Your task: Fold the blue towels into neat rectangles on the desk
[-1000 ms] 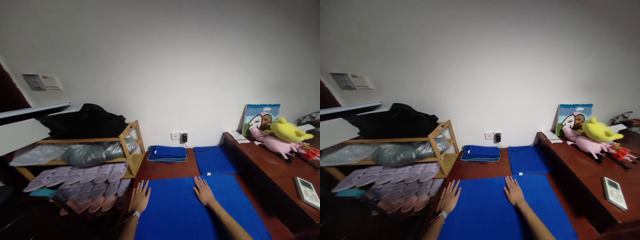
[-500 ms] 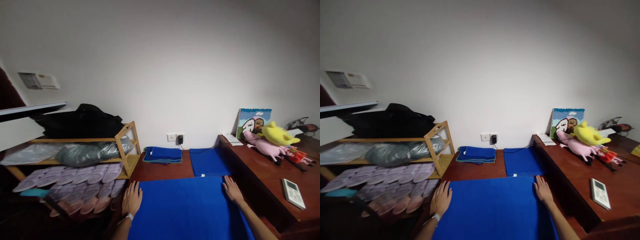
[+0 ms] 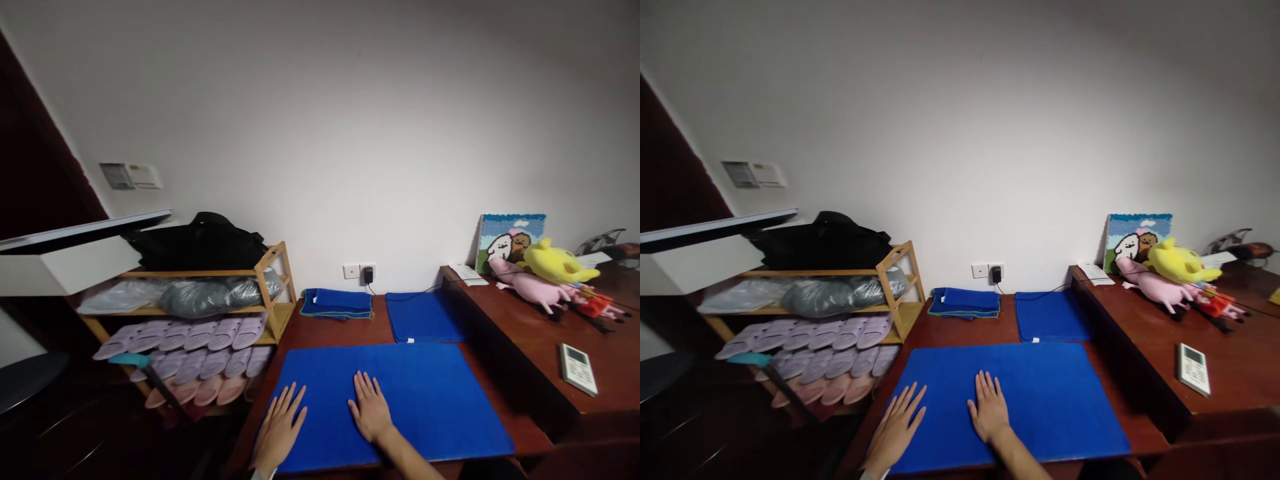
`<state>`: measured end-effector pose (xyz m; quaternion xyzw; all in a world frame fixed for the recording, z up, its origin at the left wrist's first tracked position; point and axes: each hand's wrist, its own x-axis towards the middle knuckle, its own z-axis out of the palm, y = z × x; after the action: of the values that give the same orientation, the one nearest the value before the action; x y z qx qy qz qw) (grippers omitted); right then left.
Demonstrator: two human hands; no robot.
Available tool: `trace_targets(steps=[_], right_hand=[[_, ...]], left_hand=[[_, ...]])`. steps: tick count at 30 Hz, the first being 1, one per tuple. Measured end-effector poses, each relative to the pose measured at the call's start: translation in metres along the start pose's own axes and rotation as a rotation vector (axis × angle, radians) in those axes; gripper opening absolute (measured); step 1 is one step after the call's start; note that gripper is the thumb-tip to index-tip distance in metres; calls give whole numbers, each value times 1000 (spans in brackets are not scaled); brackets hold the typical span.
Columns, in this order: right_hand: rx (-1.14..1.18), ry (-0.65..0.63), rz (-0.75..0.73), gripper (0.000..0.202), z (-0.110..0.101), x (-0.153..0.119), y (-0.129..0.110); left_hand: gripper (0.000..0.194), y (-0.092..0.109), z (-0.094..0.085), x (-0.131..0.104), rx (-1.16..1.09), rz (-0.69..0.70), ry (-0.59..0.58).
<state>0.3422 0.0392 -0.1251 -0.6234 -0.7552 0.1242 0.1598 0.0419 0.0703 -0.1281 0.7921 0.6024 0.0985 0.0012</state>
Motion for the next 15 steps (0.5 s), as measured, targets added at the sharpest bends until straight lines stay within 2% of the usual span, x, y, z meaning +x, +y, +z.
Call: trace_targets(steps=[2,4,6,12,15], right_hand=[[-17,10,35,70,-2,-6,13],[-43,18,102,70,-13,-19,40],[-71,39,191,70,-29,-38,79],[-195,99,494,72,-74,-111,214],[-216,154,585,72,-92,-136,258]], left_hand=[[59,0,-1,-1,2,-13,-11],[59,0,-3,1,3,-12,-10],[59,1,-3,4,1,-7,-9],[61,1,-3,5,18,-19,-16],[62,1,-5,5,27,-14,-31]])
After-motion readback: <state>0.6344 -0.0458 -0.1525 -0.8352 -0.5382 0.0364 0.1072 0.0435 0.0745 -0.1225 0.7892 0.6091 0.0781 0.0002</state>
